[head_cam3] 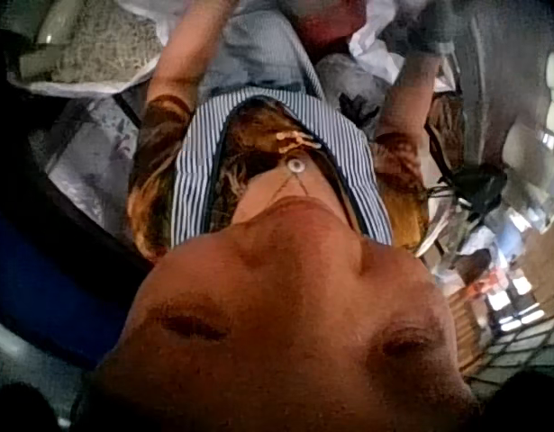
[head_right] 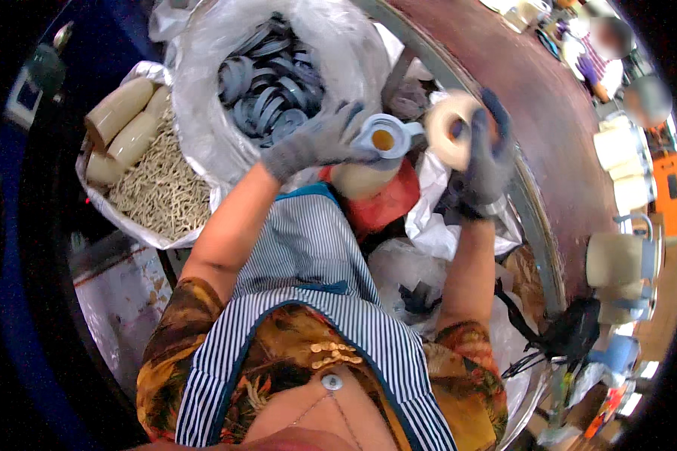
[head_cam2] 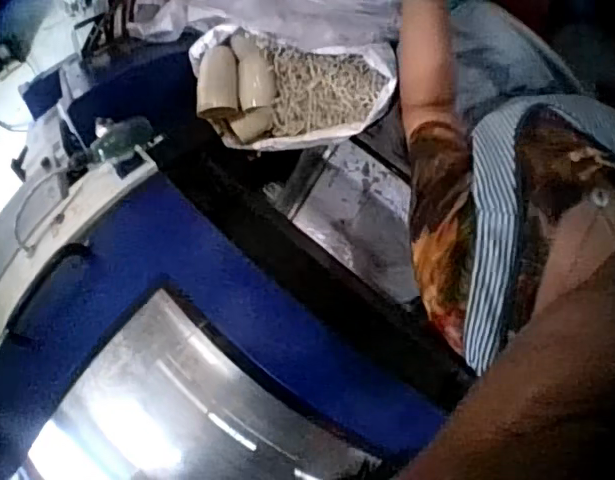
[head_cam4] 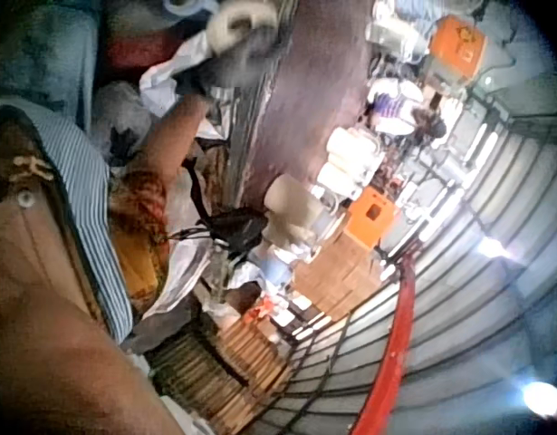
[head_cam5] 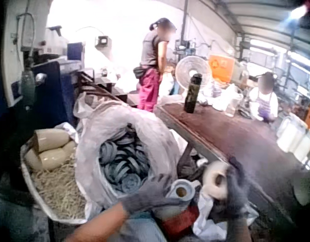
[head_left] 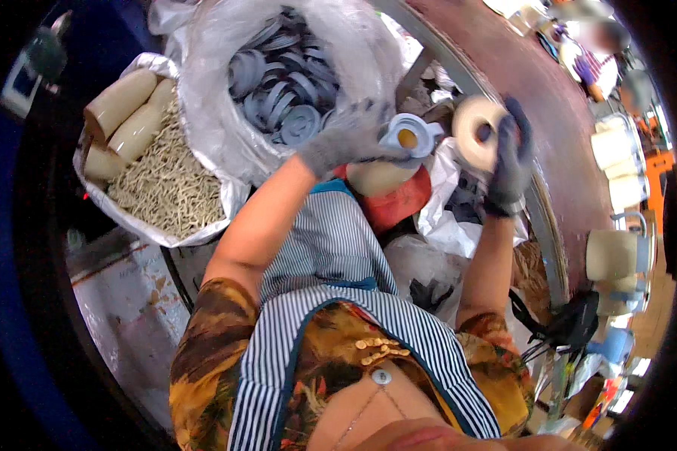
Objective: The person repeatedly picks up a beige plastic pitcher body and a grey lid, then presses the lid onto the pitcher. After each assembly, the person places the completed pitcher on a nearby table. The process is repeated continuously with new parts from surrounding bags.
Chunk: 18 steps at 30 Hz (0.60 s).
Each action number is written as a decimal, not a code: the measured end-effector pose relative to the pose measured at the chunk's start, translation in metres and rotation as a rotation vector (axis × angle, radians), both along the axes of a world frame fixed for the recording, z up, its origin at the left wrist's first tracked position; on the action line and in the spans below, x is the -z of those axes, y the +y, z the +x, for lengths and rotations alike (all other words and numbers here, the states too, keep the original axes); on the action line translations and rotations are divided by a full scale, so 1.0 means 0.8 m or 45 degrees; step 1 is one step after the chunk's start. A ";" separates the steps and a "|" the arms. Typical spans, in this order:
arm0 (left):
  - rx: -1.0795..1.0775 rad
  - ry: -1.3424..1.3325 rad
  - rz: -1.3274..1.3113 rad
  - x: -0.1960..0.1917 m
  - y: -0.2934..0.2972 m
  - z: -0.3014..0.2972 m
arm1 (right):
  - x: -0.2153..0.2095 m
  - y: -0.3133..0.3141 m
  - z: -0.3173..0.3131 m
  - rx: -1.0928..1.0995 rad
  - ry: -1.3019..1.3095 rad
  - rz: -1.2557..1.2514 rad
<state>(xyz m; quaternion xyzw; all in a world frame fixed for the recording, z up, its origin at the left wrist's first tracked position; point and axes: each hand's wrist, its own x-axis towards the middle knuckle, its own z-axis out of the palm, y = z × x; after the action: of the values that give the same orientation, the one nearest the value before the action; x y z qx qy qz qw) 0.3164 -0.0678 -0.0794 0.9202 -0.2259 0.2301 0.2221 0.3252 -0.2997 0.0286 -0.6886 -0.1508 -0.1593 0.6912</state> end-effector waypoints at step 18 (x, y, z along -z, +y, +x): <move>-1.136 -0.018 -1.467 0.004 0.227 -0.338 | 0.180 0.140 0.038 -0.097 -0.602 -1.632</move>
<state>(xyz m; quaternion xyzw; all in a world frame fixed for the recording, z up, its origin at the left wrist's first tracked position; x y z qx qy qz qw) 0.0457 0.1135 -0.0828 0.6602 0.3262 0.3871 0.5548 0.3558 -0.1878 -0.1151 -0.9027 -0.3863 -0.1601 0.1008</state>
